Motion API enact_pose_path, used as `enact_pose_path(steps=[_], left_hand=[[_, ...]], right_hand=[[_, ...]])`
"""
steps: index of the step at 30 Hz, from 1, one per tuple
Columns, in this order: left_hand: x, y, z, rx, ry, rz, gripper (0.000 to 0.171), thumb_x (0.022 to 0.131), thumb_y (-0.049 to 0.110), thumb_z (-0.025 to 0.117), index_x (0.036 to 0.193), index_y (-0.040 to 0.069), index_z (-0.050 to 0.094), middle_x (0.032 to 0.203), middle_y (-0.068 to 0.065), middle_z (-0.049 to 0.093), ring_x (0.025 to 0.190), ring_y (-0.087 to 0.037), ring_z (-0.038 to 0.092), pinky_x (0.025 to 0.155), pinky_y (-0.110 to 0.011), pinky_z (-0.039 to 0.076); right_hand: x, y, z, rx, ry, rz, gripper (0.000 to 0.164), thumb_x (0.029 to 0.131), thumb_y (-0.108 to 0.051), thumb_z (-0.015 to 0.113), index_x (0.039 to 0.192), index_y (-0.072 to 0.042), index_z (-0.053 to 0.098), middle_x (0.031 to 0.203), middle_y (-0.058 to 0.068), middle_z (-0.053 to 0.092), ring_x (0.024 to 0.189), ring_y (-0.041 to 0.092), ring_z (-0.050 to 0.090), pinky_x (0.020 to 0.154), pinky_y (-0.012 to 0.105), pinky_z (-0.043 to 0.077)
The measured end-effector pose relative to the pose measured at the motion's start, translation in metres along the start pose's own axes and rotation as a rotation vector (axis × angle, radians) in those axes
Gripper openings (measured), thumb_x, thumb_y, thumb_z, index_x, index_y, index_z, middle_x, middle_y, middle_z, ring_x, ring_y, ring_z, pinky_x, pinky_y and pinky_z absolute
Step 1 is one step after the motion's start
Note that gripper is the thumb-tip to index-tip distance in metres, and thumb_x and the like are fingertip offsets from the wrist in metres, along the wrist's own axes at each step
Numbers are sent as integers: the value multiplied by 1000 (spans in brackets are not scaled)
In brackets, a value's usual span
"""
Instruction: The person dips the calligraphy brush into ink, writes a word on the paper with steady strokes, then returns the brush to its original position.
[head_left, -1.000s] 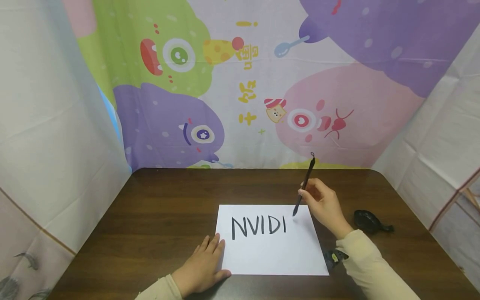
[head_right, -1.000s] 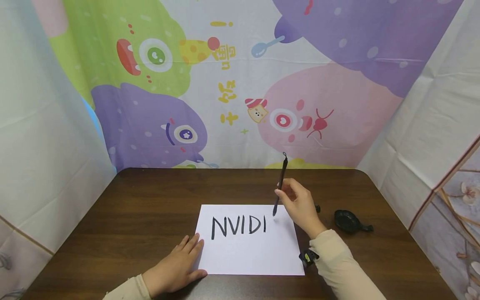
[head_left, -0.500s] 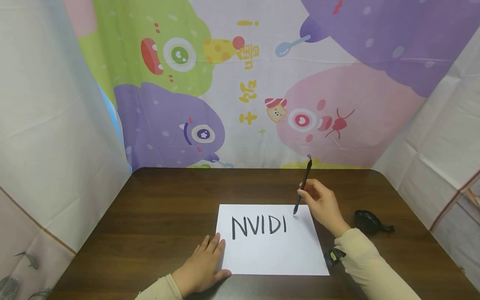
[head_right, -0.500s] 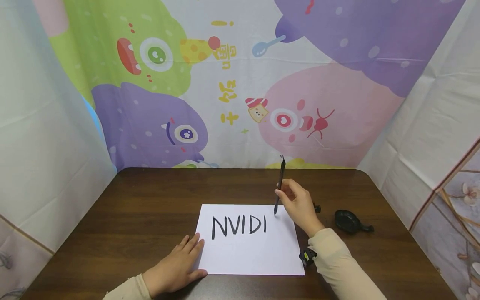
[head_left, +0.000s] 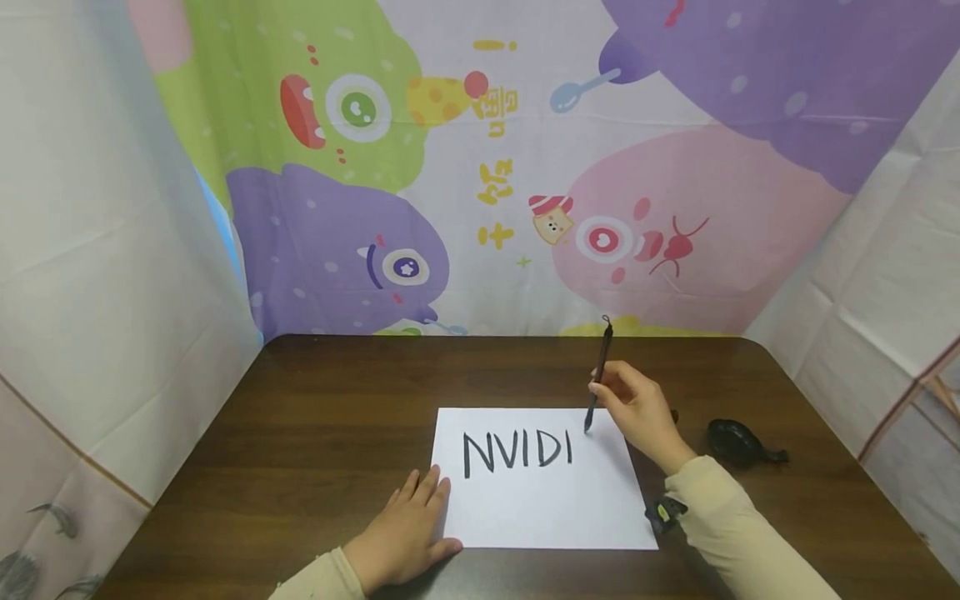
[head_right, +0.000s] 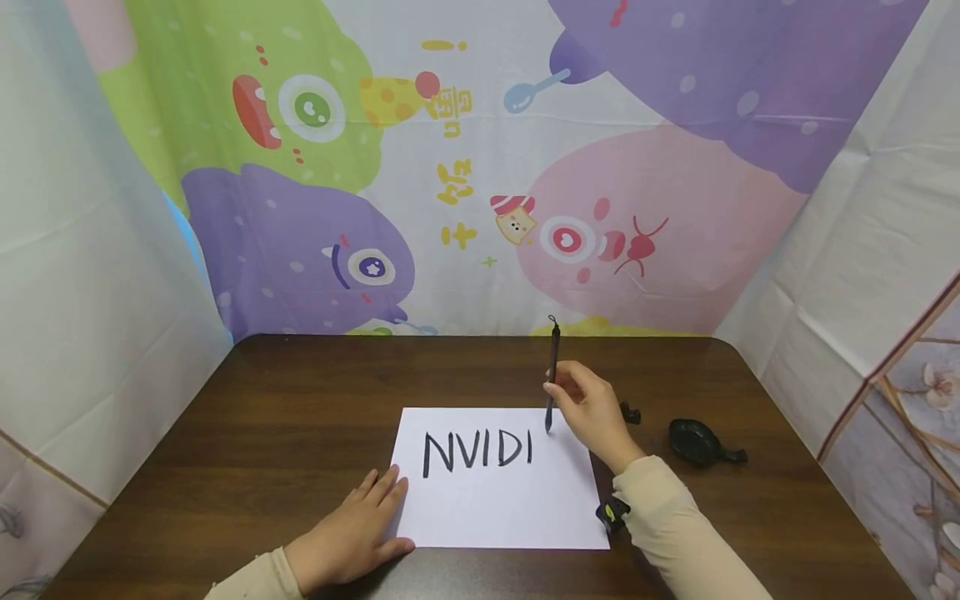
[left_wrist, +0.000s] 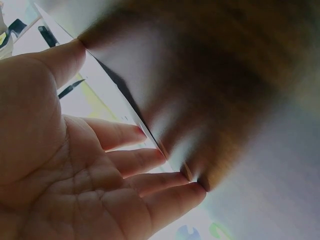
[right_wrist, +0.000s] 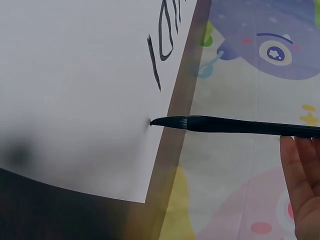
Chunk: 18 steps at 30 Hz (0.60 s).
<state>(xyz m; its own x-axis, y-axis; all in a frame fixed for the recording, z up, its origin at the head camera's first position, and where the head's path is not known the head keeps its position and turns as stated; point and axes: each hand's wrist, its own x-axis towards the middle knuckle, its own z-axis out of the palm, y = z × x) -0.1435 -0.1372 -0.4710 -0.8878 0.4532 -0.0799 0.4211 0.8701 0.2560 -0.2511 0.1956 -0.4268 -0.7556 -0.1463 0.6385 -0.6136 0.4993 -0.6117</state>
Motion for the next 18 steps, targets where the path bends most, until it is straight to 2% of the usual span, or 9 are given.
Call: enact_pose_path(steps=[1,4,8,18], left_hand=[[0,0,0,0,-2,-1,82,86,50,67,142,-6,44,151,-29,37,136,-55,35,105,-65,38],[-1,2,-2,-2,-13,-4,82,86,50,67,142,-6,44,151,-29,37,136,-54,35,106,-65,37],[-1,2,-3,-3,-20,-7,81,87,50,67,142,-6,44,152,-29,37,137,-54,35,106,-64,37],[-1,2,-3,-1,-21,-5,81,87,50,67,142,-6,44,152,-29,37,136,-54,36,106,-64,37]], right_hand=[[0,0,0,-3,-5,2,19,83,8,70,100,5,65,80,15,69,69,29,67,61,18,55],[-2,11,2,-7,-19,1,19,84,3,72,102,0,66,82,10,71,71,17,66,62,17,55],[-4,12,2,-9,-42,3,18,85,-2,72,103,-3,66,85,6,71,75,3,63,65,16,54],[-8,8,3,16,-71,8,19,86,-2,72,102,-9,66,85,3,72,76,-1,63,65,20,55]])
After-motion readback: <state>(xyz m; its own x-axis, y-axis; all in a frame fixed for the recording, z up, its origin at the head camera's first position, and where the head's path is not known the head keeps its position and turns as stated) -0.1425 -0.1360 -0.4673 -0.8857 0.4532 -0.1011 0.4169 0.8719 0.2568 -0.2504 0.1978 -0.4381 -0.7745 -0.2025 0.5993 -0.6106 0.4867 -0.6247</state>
